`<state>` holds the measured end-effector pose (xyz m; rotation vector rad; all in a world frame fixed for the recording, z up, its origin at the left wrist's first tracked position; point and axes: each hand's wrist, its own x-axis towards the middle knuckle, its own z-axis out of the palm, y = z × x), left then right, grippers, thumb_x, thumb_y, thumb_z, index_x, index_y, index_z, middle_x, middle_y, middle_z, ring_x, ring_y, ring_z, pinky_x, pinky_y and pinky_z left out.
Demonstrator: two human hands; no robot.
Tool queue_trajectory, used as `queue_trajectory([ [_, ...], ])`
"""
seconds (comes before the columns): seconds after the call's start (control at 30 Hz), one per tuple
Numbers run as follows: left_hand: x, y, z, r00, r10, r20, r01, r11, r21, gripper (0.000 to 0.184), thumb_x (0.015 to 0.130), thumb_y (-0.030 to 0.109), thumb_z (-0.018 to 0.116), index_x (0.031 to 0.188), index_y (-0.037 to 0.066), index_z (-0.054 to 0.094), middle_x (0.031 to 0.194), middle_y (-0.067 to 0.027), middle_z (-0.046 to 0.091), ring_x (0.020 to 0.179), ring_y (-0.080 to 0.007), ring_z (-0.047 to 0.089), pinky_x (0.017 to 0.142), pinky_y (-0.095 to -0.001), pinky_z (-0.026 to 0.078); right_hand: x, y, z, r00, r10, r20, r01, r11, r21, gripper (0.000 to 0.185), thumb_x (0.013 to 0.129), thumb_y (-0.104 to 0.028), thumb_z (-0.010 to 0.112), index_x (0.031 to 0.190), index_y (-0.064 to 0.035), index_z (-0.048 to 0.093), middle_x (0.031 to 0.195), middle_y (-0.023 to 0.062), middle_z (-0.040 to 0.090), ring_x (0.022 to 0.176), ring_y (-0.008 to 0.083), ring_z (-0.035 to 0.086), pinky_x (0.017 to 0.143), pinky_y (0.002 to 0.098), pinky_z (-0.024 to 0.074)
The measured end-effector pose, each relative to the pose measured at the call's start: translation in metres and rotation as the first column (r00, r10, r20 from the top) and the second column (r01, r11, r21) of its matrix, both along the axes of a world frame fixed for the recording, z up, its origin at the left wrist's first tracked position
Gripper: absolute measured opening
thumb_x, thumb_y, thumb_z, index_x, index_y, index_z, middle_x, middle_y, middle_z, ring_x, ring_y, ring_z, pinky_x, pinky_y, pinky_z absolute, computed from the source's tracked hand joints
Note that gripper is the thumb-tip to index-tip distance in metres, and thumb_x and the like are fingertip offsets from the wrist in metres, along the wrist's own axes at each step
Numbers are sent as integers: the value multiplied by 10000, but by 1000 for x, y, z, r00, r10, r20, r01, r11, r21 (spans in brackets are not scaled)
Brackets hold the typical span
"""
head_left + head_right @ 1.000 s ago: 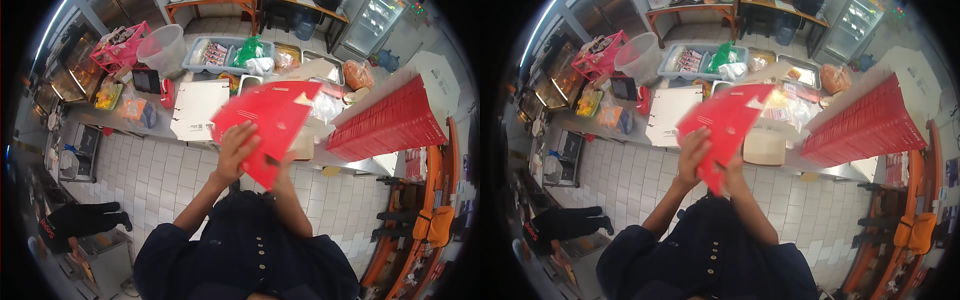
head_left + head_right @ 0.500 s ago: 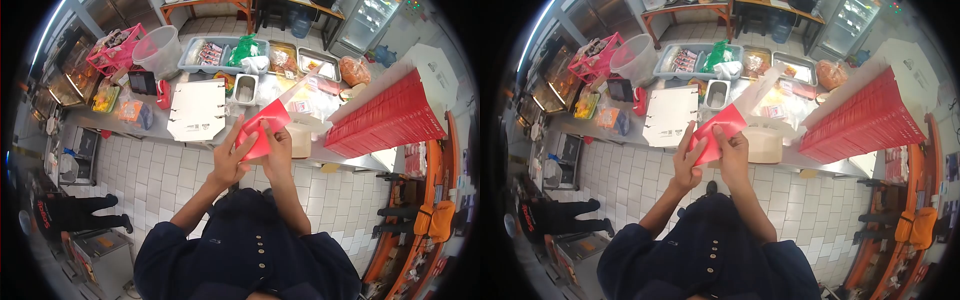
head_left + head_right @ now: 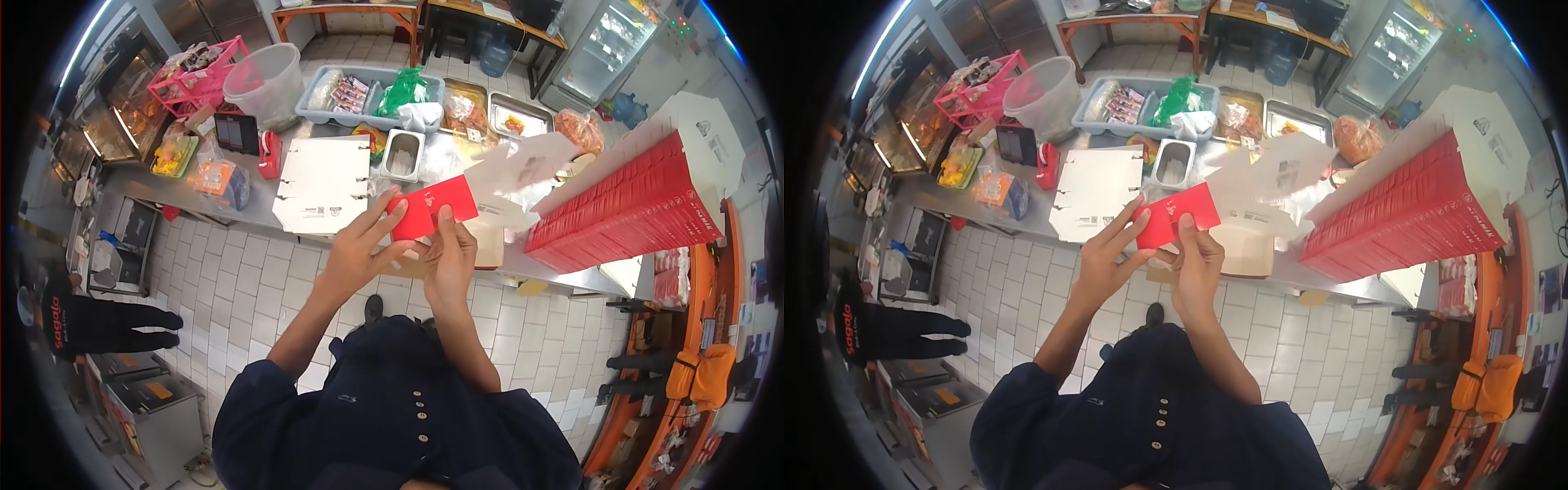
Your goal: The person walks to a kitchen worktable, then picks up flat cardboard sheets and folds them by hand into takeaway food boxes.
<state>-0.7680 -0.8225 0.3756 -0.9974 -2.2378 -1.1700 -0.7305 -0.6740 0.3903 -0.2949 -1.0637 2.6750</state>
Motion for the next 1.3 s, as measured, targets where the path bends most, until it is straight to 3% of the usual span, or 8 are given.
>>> queue_trajectory([
  [0.1,10,-1,13,968,-64,242,2,969,248,584,793,166,800,1340,88,613,1439,-195,526,1205,-340,620,957,-380,522,-3,0,9,1000,-4,-22,6,998,70,234,1026,-232,570,1001,-26,680,987,68,701,764,97,673,655,297,627],
  [0.3,10,-27,32,966,-236,109,228,971,78,439,795,161,796,1220,100,704,1414,-207,540,1192,-355,620,960,-395,523,-3,3,7,993,32,-113,-20,994,110,216,1025,-213,572,994,-34,689,946,56,712,738,84,668,626,251,594],
  [0.53,18,-24,15,989,144,26,-146,978,147,530,689,180,874,1194,119,723,1403,-196,552,1223,-338,602,1025,-417,486,-6,-21,-2,983,168,-74,-169,986,-9,251,1005,-208,608,1023,31,680,951,85,700,802,122,682,624,242,565],
  [0.63,15,-35,32,999,-7,35,2,988,155,535,717,190,830,1226,120,683,1410,-185,540,1255,-342,562,1030,-428,483,-9,-3,-3,949,314,-36,-297,926,234,218,990,-179,622,1087,11,664,1037,91,691,886,135,677,692,269,570],
  [0.87,5,-56,15,939,-158,-306,94,972,-214,555,720,104,754,1265,125,651,1455,-163,511,1310,-320,527,1081,-452,442,-52,48,1,914,373,-158,-374,927,20,162,994,-146,602,1126,-55,627,1125,98,685,1041,186,657,889,426,551],
  [0.93,3,-60,16,913,-151,-379,45,961,-274,558,717,98,746,1266,122,652,1458,-170,506,1318,-328,521,1078,-458,445,-58,39,-3,963,264,-51,-250,950,187,174,992,-155,612,1139,-63,623,1120,86,688,1046,187,653,907,410,540],
  [1.1,3,-60,16,951,-62,-303,62,998,-8,593,710,81,763,1289,97,635,1455,-183,500,1290,-350,536,1073,-461,450,-49,-4,-17,982,64,-178,-5,951,310,215,974,-171,651,1167,-82,615,1125,58,693,1060,180,645,948,386,519],
  [1.3,4,-47,19,999,38,-38,-21,930,366,652,681,95,792,1308,78,614,1425,-177,524,1260,-351,565,1021,-422,494,-22,-47,13,981,130,-141,-142,987,-75,262,965,-139,657,1210,-76,591,1249,82,626,1122,211,631,929,388,542],
])
